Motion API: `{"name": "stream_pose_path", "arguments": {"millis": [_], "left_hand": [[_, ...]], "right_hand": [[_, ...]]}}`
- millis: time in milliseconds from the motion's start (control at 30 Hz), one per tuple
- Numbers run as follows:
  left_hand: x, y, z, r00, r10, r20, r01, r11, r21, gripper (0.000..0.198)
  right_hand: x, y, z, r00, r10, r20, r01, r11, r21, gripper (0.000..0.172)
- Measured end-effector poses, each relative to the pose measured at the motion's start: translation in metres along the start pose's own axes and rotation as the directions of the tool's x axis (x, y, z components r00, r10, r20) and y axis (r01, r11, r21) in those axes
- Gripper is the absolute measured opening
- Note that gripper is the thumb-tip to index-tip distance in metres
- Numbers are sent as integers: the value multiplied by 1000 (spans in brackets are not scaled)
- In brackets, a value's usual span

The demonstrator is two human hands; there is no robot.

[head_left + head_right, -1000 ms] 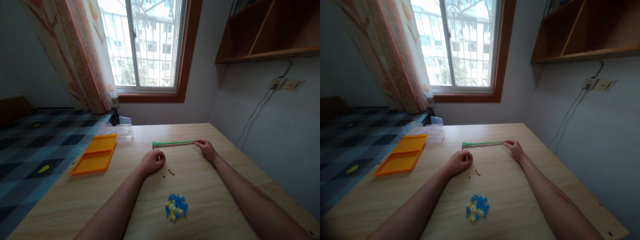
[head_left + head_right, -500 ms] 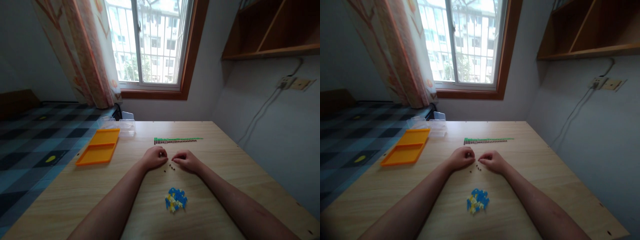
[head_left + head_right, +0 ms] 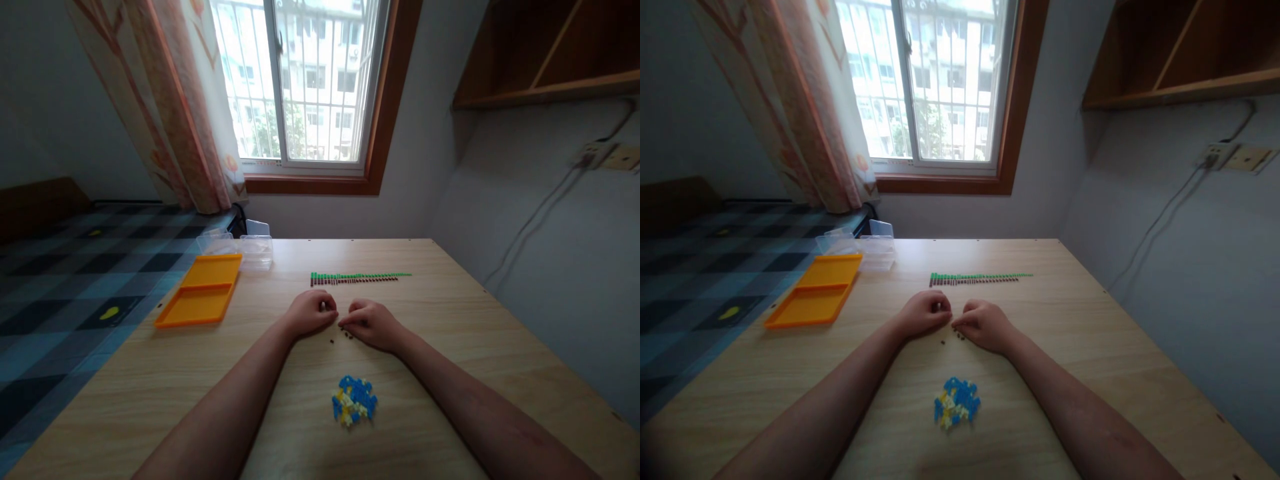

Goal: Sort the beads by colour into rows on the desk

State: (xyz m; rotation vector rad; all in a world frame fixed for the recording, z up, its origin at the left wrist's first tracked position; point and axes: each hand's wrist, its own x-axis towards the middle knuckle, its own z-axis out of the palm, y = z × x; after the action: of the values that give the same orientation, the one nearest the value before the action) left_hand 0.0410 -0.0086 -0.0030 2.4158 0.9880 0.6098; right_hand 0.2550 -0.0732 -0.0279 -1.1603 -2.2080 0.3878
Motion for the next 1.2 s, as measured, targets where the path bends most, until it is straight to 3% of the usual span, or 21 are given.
{"name": "stream_pose_path", "arguments": {"millis": [433, 767, 967, 1200], "left_hand": [[0, -1, -2, 1000, -7, 19, 7, 1000, 0, 12], [0, -1, -2, 1000, -1, 6, 1, 1000, -15, 18], [1, -5, -2, 1000, -11, -20, 9, 998, -64, 17], [2, -6, -2, 1000, -6, -16, 5, 997, -71, 15]], "right_hand": [[-1, -2, -1, 999, -49, 20, 48, 999, 17, 16], [-2, -17, -15, 994, -69, 88, 65, 997, 46, 20], [-10, 0, -30, 1000, -17, 3, 17, 999, -51, 18], [-17, 16, -41, 996, 84, -16, -85, 993, -79, 16]]}}
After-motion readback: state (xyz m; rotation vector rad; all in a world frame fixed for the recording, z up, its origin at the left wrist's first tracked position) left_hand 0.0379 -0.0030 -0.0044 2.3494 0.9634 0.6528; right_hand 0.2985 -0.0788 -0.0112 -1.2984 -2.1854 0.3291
